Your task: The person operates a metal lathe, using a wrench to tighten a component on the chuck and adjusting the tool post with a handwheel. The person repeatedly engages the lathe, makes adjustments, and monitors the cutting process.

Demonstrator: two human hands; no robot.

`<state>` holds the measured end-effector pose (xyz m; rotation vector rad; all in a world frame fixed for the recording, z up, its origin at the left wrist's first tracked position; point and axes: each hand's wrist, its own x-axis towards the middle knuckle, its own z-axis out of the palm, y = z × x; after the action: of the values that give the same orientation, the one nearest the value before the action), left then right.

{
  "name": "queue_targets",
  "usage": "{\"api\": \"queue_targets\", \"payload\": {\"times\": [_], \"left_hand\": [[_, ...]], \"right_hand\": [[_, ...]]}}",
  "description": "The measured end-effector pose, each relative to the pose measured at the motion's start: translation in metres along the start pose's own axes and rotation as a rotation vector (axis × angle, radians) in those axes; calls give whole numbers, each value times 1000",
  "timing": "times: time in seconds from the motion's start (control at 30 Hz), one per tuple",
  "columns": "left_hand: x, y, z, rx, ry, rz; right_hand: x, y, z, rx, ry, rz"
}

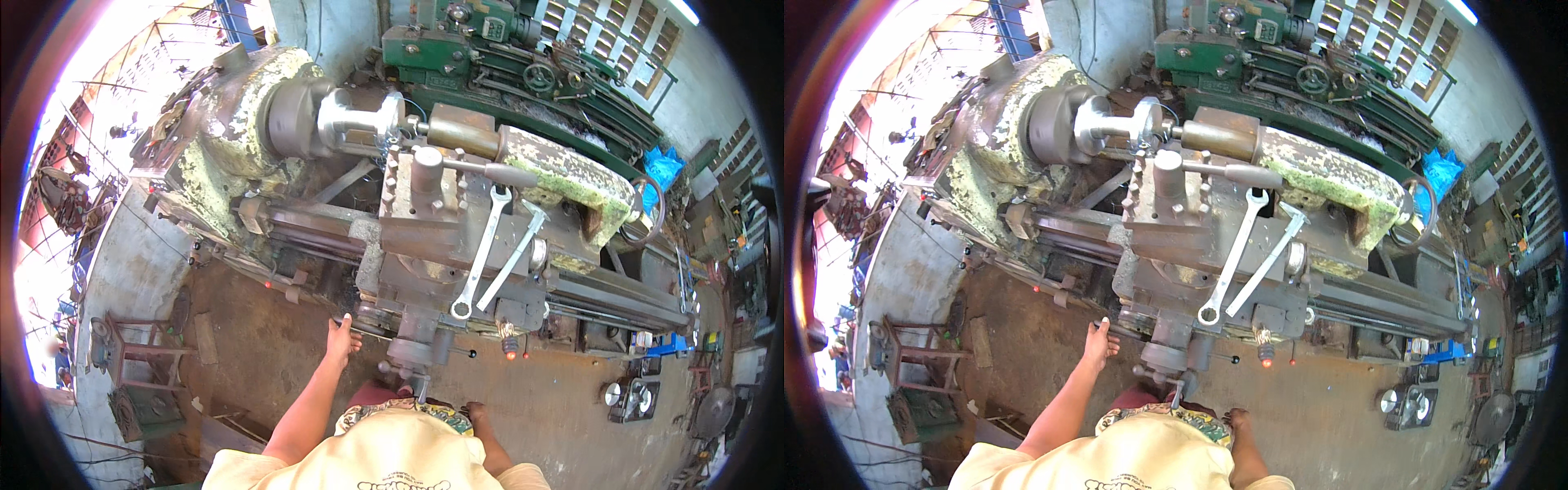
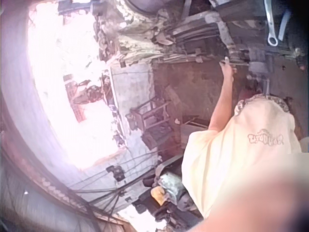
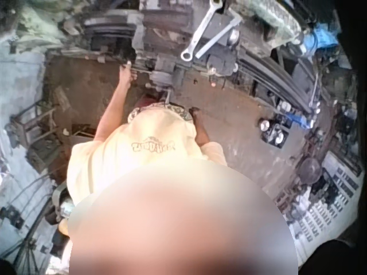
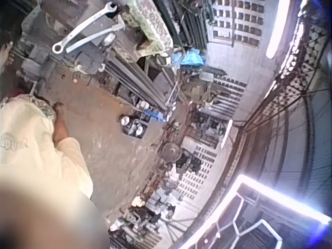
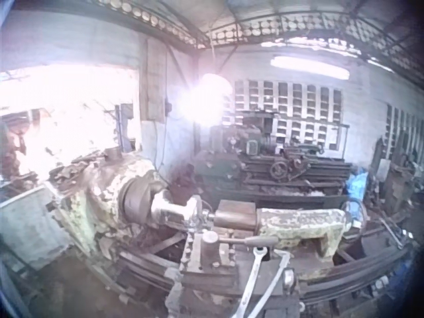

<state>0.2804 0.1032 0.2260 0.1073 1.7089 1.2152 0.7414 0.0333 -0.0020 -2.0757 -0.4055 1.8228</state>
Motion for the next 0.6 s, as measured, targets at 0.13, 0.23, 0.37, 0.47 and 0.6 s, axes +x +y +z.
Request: {"api": "queue_targets", "payload": {"times": [0.13,0.23,0.37,0.47,0.6], "left_hand": [[-3,-1,1,-36,10,-7],[-2,-1,2,-49,13,3],[0,1,9,-36,26,20],[0,4,13,-20,45,10],[0,6,13,-13,59,6]], "right_hand": [[11,-33,21,223,-170,-29],[10,-63,35,561,-324,-19],[-1,-120,66,874,-262,61],[-10,-141,84,986,-290,34],[-9,-149,96,1127,-189,62]]}}
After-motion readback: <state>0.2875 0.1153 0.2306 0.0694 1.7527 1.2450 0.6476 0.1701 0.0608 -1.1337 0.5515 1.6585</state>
